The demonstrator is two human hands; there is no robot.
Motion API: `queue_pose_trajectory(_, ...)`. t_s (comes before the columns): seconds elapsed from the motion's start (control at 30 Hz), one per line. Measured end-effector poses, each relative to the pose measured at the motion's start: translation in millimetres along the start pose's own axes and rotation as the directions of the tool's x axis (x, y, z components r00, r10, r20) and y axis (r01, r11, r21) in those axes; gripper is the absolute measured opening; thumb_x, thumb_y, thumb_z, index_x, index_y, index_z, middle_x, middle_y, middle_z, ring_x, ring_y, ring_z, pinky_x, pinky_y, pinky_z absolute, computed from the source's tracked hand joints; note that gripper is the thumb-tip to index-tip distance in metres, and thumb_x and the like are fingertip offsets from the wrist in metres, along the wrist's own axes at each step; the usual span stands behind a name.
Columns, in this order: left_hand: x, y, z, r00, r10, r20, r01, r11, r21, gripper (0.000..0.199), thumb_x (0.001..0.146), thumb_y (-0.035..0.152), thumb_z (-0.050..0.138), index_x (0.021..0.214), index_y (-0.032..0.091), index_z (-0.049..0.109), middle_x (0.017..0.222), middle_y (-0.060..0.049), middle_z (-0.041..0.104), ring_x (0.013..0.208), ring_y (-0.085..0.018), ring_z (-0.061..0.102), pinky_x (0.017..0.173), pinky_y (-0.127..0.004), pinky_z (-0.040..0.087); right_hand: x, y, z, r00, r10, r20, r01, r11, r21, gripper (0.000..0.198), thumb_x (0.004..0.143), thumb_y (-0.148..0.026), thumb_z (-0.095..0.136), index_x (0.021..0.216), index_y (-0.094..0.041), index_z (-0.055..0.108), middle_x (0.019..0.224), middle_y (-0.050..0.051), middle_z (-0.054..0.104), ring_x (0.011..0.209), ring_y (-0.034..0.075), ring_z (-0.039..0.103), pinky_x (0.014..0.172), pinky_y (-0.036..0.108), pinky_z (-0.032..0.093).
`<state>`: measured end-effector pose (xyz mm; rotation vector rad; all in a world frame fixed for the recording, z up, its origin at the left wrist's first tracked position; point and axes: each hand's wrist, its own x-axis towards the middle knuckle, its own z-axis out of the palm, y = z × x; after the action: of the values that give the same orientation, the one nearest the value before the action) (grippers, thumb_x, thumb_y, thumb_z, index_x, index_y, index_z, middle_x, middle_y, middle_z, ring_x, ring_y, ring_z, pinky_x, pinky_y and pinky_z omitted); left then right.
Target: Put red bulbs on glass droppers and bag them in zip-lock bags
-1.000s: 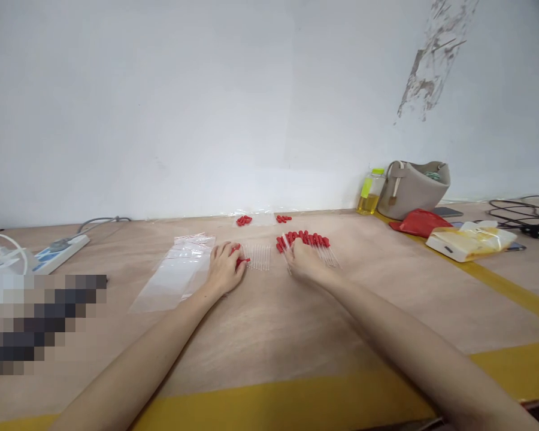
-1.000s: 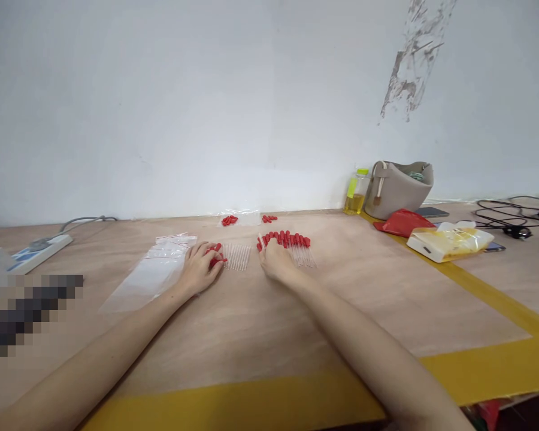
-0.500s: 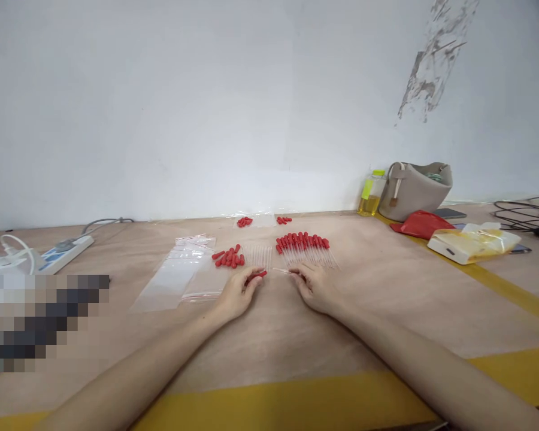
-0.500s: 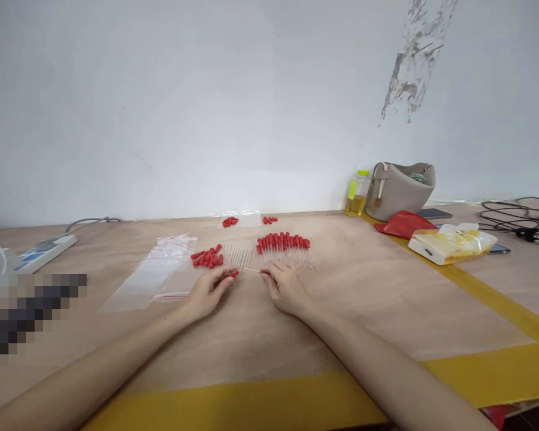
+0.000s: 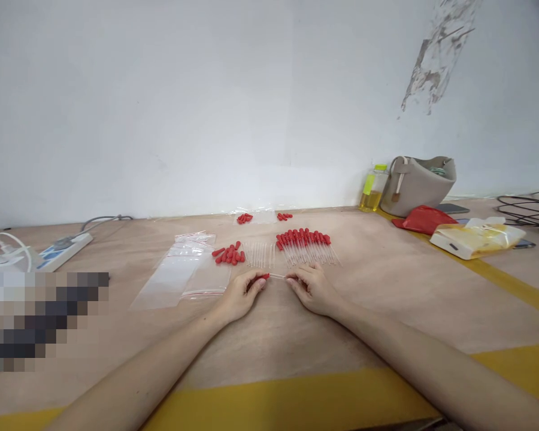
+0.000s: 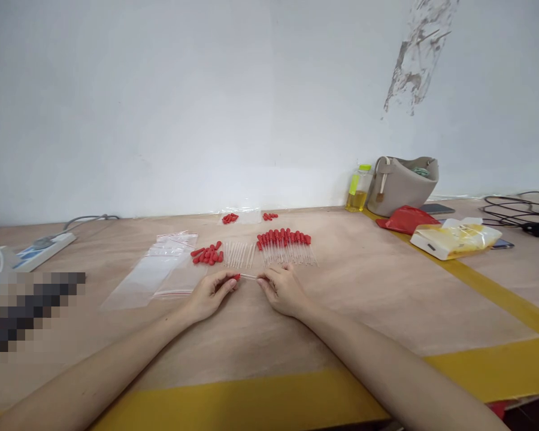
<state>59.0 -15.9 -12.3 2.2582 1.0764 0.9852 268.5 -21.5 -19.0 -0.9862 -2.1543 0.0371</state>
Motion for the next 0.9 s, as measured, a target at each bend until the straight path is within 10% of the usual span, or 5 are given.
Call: queue_pose_trajectory(0.9, -6, 5, -1, 0.983, 0.106, 0.15, -0.143, 0.955, 0.259, 0.021, 0.084, 0.031, 0.044, 0.082, 0.017, 0.06, 0.073, -0.002, 0.062, 0.067, -0.014, 0.055, 0.061, -0.023, 0.041, 7, -4, -2, 0.971, -0.099, 0.218, 0.133, 0.98, -0.148, 0.024, 0.084, -0.022, 0.04, 0.067, -0.017, 0.057, 0.064, 0.001, 0.06, 0.055, 0.01, 0.045, 0.067, 0.03, 0.024)
